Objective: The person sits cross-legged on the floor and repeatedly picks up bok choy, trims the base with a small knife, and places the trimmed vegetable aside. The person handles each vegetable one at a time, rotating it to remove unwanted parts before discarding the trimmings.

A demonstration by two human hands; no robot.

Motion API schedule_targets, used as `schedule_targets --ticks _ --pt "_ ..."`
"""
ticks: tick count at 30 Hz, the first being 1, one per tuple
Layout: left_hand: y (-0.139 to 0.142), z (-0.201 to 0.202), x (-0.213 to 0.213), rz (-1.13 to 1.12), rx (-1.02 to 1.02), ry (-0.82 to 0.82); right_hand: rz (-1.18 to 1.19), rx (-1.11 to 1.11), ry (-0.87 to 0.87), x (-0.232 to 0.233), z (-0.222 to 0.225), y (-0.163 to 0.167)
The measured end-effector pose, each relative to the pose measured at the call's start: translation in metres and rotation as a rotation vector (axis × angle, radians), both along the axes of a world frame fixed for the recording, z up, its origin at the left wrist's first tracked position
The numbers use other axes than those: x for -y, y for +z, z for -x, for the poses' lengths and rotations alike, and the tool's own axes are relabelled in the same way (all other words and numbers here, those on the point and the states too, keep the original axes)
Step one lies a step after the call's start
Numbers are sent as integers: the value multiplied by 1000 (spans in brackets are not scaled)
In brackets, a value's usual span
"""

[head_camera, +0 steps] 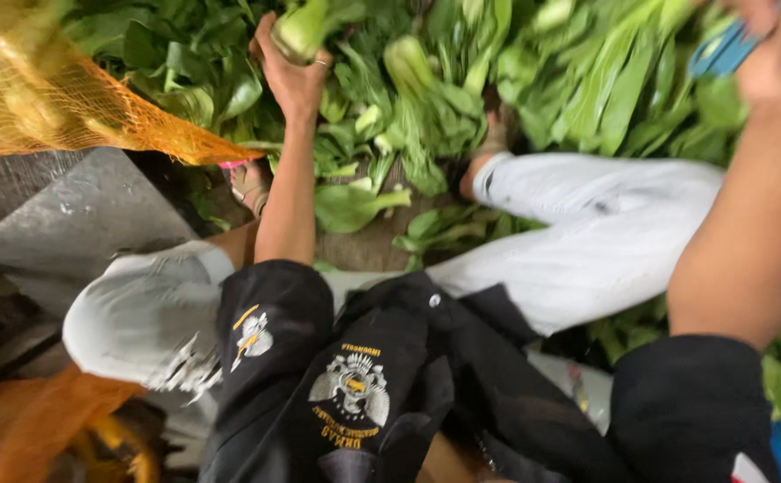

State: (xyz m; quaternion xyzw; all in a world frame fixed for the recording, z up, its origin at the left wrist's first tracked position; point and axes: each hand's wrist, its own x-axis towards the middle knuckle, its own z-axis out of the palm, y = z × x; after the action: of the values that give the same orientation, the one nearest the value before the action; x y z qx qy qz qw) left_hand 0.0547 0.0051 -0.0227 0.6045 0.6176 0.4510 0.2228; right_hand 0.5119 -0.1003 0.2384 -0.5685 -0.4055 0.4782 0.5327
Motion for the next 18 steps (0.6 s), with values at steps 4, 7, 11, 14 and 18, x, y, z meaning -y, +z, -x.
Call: schedule_targets --ticks 4,7,11,14,18 --pt "67 -24 -6 -239 285 -94 -25 58 12 -26 51 39" --pt "119 -43 8 -385 366 -181 -65 109 195 -46 108 51" --pt "158 -63 30 -434 370 -178 52 116 505 -59 174 38" --pt "172 -66 38 -468 281 -150 48 -174 556 -57 205 20" --pt "189 -63 46 -580 -28 -187 -212 240 513 -53 227 2"
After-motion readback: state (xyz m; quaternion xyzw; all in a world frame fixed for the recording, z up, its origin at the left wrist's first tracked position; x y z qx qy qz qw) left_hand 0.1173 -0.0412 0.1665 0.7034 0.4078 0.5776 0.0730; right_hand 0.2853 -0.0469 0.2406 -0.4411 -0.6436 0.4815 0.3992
